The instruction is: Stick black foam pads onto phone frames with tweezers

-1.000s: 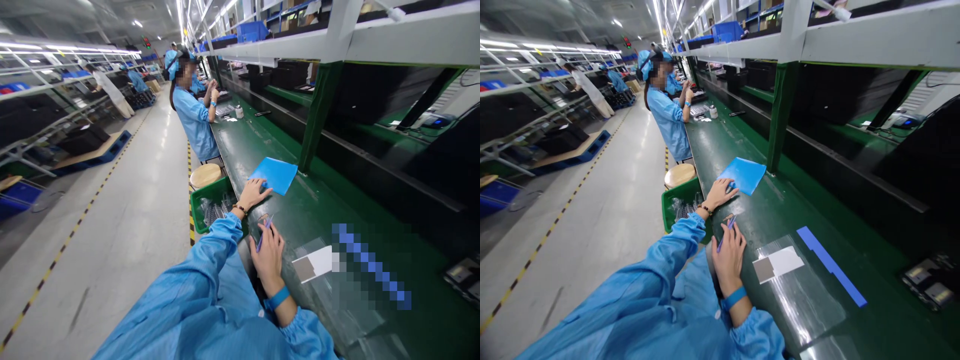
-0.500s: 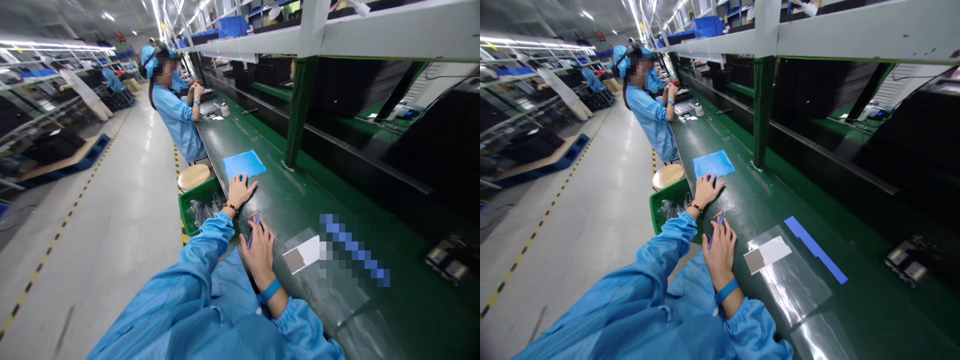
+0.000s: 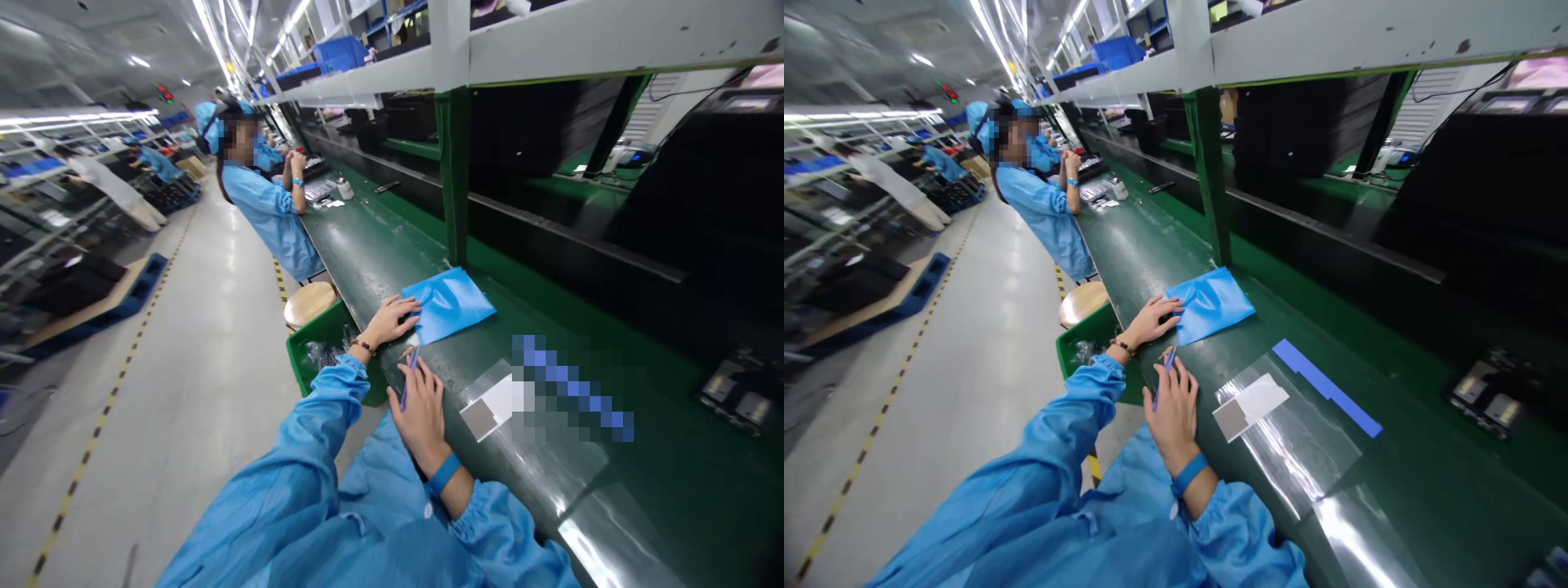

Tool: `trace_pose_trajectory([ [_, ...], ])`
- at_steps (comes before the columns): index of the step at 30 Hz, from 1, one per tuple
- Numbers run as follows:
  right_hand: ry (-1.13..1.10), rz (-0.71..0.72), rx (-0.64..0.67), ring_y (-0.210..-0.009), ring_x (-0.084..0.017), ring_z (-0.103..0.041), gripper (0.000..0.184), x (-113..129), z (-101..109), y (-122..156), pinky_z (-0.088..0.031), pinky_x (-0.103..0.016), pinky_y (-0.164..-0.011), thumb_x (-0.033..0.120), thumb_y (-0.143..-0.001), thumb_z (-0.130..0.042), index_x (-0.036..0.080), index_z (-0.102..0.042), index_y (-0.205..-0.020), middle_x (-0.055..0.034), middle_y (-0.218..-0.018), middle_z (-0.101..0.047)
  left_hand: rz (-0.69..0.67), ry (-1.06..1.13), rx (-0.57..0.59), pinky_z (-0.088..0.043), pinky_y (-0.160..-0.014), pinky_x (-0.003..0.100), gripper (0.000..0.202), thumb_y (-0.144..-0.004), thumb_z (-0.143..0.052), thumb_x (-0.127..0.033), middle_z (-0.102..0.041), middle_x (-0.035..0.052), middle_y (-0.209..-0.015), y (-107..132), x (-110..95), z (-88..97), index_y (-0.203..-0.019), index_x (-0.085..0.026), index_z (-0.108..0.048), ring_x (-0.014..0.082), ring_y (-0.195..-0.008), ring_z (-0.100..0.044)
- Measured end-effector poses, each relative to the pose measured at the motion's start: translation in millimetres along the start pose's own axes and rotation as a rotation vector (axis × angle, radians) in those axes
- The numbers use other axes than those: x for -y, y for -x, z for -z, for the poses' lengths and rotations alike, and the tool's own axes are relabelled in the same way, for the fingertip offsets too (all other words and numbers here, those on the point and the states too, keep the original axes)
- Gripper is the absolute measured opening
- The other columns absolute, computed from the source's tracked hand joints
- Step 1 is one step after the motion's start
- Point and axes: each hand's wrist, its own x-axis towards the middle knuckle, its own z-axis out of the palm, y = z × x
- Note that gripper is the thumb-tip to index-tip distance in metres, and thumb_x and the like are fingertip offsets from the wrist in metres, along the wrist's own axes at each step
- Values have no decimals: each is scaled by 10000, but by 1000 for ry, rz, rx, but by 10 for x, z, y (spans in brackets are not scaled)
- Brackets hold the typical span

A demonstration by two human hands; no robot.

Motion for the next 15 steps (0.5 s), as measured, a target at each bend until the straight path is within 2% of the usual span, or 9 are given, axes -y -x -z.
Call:
trace_pose_trajectory([
  [2, 8, 9, -14, -1562, -325, -431, 425, -24, -29, 3, -359, -543, -1223, 304, -1047, -592, 209, -618, -1460, -135, -1560, -635, 96, -34, -42, -219, -1399, 464, 542, -1090, -471, -595, -548, -1, -1673, -19, 4, -46, -1527, -326, -643, 230, -1606, -443],
  [4, 22, 16, -28, -1555, -327, -437, 420, -45, -56, 3, -356, -542, -1220, 316, -1049, -594, 209, -626, -1454, -144, -1561, -634, 261, -78, -119, -234, -1388, 500, 641, -1047, -528, -667, -502, 17, -1708, -31, 8, -113, -1581, -320, -598, 283, -1619, -412],
  [7, 44, 21, -32, -1547, -333, -447, 416, -62, -78, 4, -361, -541, -1209, 327, -1057, -588, 211, -631, -1454, -159, -1562, -631, 539, -142, -257, -317, -1331, 556, 729, -1025, -520, -716, -509, 85, -1700, -26, 5, -220, -1594, -266, -591, 372, -1575, -433],
  [9, 53, 24, -25, -1547, -330, -447, 423, -64, -78, 8, -362, -536, -1210, 330, -1063, -581, 206, -624, -1464, -159, -1559, -634, 660, -171, -329, -372, -1279, 585, 755, -1023, -506, -724, -530, 137, -1674, -14, 2, -270, -1583, -226, -601, 417, -1531, -455],
  [10, 56, 24, -21, -1552, -328, -440, 426, -63, -74, 11, -360, -534, -1214, 333, -1066, -576, 204, -618, -1470, -156, -1565, -630, 685, -175, -351, -386, -1264, 596, 766, -1020, -508, -727, -535, 156, -1662, -8, 3, -284, -1579, -212, -602, 430, -1517, -461],
  [12, 58, 22, -15, -1565, -326, -424, 429, -60, -60, 18, -354, -533, -1224, 342, -1075, -562, 201, -611, -1477, -153, -1585, -615, 628, -144, -346, -377, -1261, 625, 773, -1028, -498, -717, -527, 182, -1661, 0, 13, -286, -1585, -190, -590, 442, -1520, -453],
  [15, 48, 16, -3, -1575, -330, -410, 429, -57, -40, 22, -349, -537, -1231, 352, -1083, -553, 203, -605, -1481, -152, -1611, -593, 376, -46, -233, -324, -1320, 603, 678, -1050, -504, -661, -532, 122, -1677, 7, 33, -234, -1567, -234, -607, 382, -1566, -446],
])
